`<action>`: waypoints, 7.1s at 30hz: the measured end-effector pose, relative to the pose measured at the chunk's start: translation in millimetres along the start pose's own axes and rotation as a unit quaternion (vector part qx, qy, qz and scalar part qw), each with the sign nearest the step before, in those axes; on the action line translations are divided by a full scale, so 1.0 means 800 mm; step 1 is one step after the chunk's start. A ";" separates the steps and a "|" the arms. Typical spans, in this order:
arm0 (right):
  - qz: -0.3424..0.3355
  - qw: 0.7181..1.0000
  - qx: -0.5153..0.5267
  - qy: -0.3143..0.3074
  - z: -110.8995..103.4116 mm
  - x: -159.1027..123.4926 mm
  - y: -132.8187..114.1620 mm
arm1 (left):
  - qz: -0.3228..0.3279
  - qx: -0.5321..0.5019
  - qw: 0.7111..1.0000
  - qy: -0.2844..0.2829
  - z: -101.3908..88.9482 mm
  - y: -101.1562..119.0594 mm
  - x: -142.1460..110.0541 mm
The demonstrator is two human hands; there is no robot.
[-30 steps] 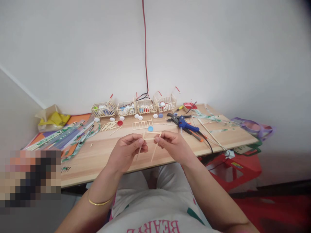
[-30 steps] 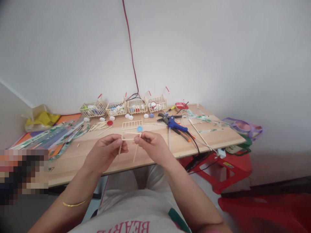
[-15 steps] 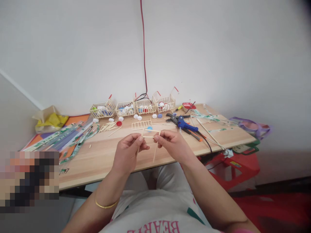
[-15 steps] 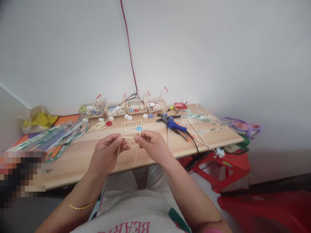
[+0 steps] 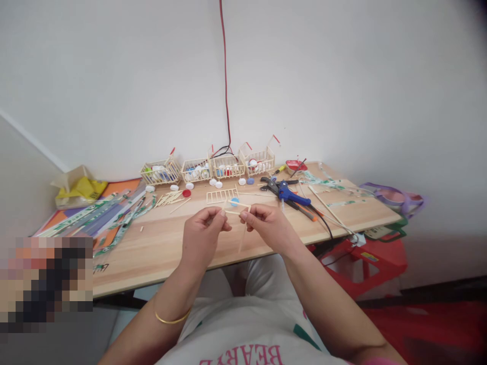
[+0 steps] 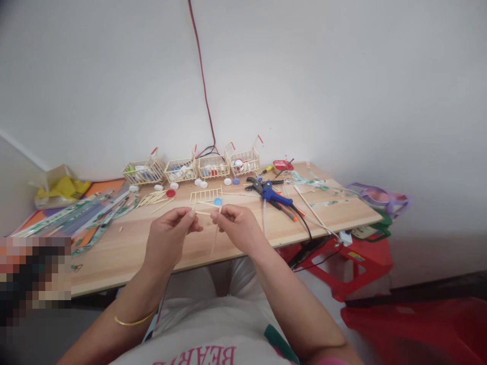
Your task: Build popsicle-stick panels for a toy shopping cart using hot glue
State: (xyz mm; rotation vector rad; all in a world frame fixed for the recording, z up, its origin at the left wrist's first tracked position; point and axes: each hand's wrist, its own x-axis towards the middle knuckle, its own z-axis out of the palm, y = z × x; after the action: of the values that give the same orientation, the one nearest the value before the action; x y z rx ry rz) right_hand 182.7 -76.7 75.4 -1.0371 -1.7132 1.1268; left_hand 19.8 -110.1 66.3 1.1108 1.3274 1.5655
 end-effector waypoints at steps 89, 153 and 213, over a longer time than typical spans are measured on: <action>-0.223 0.920 -0.323 0.017 0.019 0.018 0.012 | -0.165 -0.159 0.971 -0.073 0.004 -0.020 0.016; -0.038 0.979 0.019 0.200 0.005 -0.004 0.036 | -0.068 -0.093 0.992 -0.058 0.021 -0.030 0.012; 0.044 0.828 -0.555 0.064 -0.161 0.069 0.116 | -0.194 -0.229 0.938 -0.174 0.007 -0.029 0.097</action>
State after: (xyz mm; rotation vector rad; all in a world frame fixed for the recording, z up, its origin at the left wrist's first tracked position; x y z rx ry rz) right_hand 301.8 33.1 32.2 -1.8175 -2.2231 -0.0438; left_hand 1.7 -31.7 53.5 0.7323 0.8208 1.2268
